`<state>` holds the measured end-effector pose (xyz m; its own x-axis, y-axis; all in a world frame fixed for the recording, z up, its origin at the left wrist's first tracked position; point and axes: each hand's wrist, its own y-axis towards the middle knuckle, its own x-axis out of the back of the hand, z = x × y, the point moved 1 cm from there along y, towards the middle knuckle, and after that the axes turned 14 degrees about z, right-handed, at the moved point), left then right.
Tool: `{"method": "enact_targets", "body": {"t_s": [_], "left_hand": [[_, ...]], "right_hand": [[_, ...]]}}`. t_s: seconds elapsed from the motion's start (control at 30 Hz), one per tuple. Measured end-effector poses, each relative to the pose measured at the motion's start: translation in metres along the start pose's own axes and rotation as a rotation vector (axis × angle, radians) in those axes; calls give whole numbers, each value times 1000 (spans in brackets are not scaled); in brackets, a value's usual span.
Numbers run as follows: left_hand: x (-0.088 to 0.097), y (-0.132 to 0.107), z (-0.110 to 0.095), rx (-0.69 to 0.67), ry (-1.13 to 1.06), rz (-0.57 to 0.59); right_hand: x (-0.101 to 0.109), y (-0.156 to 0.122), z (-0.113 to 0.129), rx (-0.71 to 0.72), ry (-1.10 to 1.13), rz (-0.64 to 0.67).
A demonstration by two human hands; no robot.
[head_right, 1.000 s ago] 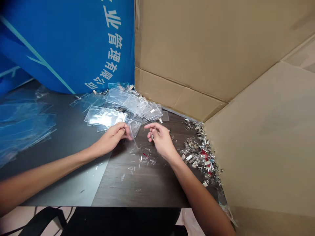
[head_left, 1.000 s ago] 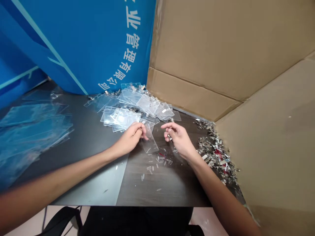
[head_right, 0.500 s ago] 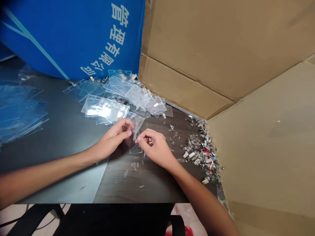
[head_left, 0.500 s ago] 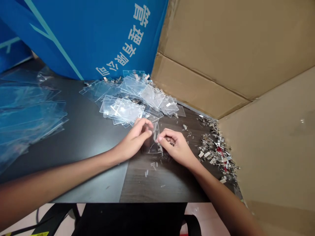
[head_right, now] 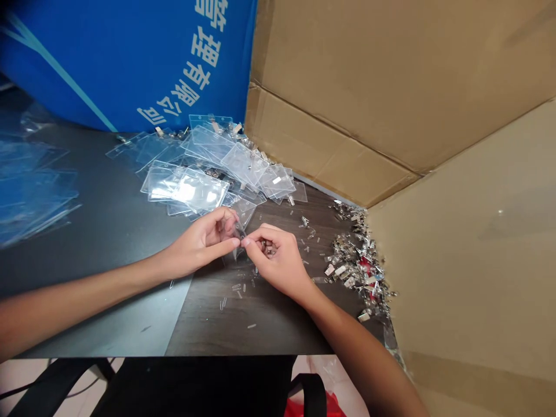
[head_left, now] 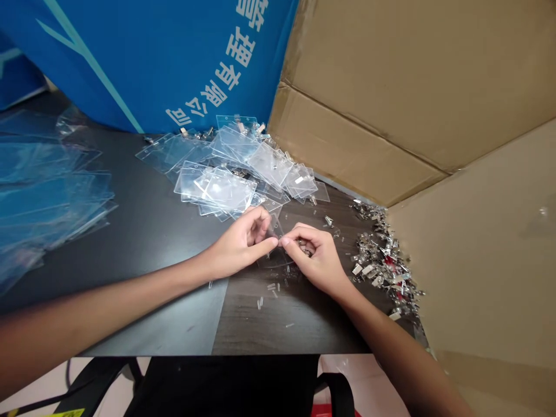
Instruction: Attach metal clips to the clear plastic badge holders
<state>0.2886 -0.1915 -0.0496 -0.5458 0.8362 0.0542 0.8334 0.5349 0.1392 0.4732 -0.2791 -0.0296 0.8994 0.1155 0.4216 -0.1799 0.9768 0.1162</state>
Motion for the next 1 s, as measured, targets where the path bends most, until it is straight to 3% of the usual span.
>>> {"method": "enact_targets", "body": {"t_s": [0.07,0.17,0.23,0.33,0.4,0.5,0.6,0.7,0.8,1.0], "left_hand": [[-2,0,-2,-11,-19,2],[-4,-3,-6,-83,27,-85],[-5,-7,-10,-157,98,-132],[-5,-16,-14,-254,172,-71],[-6,-20,-14,-233,201,-30],[-9,-20,-9,-113,227,-64],[-14,-15,-2,-35,72,-35],[-17,-12,1,-2,-107,56],[-15,-14,2,11,-188,52],[-10,-16,-1,34,-225,20]], "right_hand": [[-1,0,-1,-7,-2,-7],[0,1,-2,56,-99,-92],[2,1,-1,177,-232,-187],[6,0,1,404,-384,-279],[8,-2,1,536,-435,-282],[10,-4,-4,658,-481,-214],[10,-4,-10,717,-500,-150],[10,-3,-13,712,-486,-123],[8,-3,-10,640,-423,-99],[2,-4,-5,216,137,-50]]}}
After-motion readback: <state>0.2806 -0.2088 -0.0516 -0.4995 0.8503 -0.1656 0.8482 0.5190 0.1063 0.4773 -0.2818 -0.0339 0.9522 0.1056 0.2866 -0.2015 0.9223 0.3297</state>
